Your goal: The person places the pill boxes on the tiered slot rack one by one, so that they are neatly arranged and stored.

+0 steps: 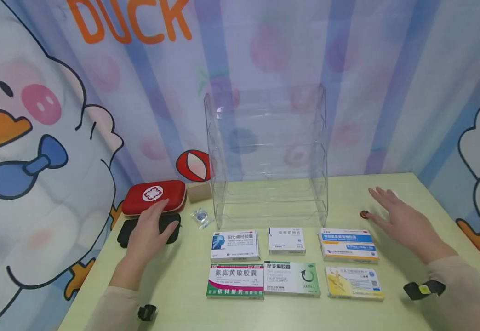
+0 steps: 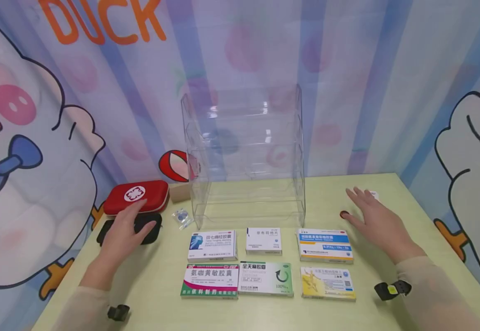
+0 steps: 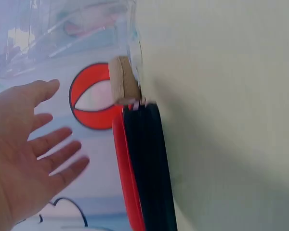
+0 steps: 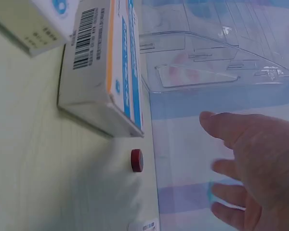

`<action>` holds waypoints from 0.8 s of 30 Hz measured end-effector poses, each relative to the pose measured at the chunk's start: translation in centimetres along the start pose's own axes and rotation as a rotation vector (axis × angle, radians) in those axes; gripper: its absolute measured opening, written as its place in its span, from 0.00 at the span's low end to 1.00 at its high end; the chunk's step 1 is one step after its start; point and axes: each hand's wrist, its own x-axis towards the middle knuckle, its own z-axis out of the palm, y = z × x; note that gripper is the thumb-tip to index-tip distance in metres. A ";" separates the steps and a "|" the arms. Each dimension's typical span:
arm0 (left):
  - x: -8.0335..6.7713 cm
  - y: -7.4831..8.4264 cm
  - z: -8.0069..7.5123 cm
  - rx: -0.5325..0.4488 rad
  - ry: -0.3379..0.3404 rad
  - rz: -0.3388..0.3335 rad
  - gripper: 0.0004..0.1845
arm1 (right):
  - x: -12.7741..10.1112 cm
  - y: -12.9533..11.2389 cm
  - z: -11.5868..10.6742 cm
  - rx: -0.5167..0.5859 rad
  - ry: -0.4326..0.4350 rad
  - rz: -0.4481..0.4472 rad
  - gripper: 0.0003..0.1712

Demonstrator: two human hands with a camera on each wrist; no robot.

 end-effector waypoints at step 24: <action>6.0 4.7 4.4 -0.607 -0.269 0.130 0.31 | -2.7 2.4 1.7 0.394 -0.217 -0.077 0.40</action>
